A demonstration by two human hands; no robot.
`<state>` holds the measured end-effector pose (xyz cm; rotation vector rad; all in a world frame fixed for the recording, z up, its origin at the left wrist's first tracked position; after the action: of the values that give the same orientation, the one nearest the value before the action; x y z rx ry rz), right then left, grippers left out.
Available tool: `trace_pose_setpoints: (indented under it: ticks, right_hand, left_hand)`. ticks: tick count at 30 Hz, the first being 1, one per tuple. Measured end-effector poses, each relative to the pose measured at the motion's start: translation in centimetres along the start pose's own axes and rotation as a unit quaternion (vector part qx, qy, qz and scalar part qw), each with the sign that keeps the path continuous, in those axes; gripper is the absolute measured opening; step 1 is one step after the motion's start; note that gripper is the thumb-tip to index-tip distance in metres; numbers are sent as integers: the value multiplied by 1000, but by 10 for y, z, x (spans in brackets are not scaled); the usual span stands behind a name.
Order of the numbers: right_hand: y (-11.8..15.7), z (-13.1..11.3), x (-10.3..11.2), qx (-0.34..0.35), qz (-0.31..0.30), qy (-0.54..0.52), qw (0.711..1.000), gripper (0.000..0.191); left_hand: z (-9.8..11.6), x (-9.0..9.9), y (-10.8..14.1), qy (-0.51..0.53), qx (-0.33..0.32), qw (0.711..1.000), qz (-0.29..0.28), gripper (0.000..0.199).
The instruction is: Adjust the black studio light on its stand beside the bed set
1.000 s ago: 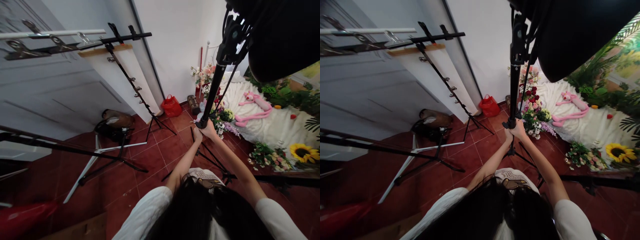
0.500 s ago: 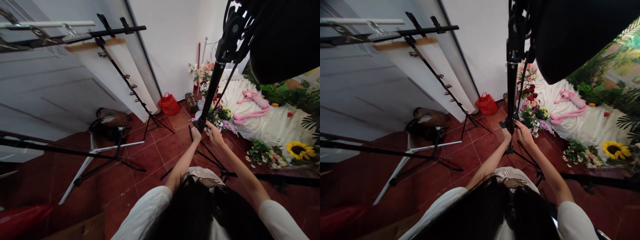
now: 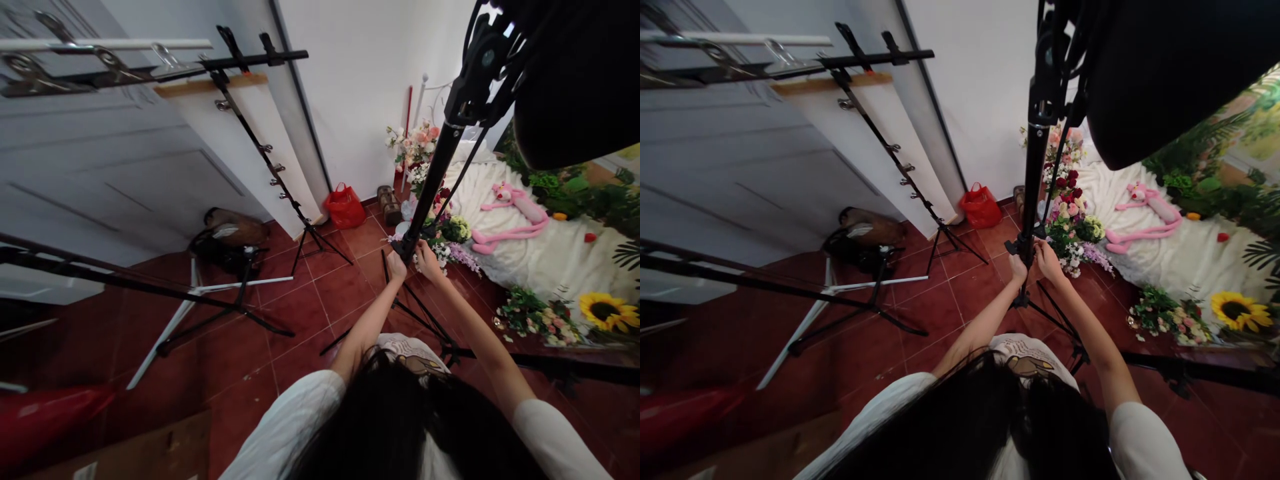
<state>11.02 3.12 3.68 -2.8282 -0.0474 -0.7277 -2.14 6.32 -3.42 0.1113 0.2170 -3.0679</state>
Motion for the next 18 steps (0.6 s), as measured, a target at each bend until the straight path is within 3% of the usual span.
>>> trace_pose_setpoints:
  ticks: [5,9,12,18]
  right_hand:
    - [-2,20,1,-67,3,-210,975,52]
    - [7,24,0,-97,0,-309,946,51]
    - [12,20,-3,-102,22,-331,938,54]
    - [4,11,-3,-157,54,-275,947,52]
  left_hand:
    - [2,4,0,-18,23,1000,11,41]
    - [6,5,0,-46,40,998,2,37]
    - [9,5,2,-46,52,998,-1,38]
    - [16,3,5,-25,66,997,-5,40]
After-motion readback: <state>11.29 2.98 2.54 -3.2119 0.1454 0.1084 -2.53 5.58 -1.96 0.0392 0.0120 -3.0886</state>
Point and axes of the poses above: each hand's wrist, its own y-axis away from the middle knuckle, its own x-axis out of the back of the hand, z = x × y, the point moved 7 cm from there along -y, towards the middle knuckle, and after that the axes turned 11 degrees about -z, right-handed, at the moved point
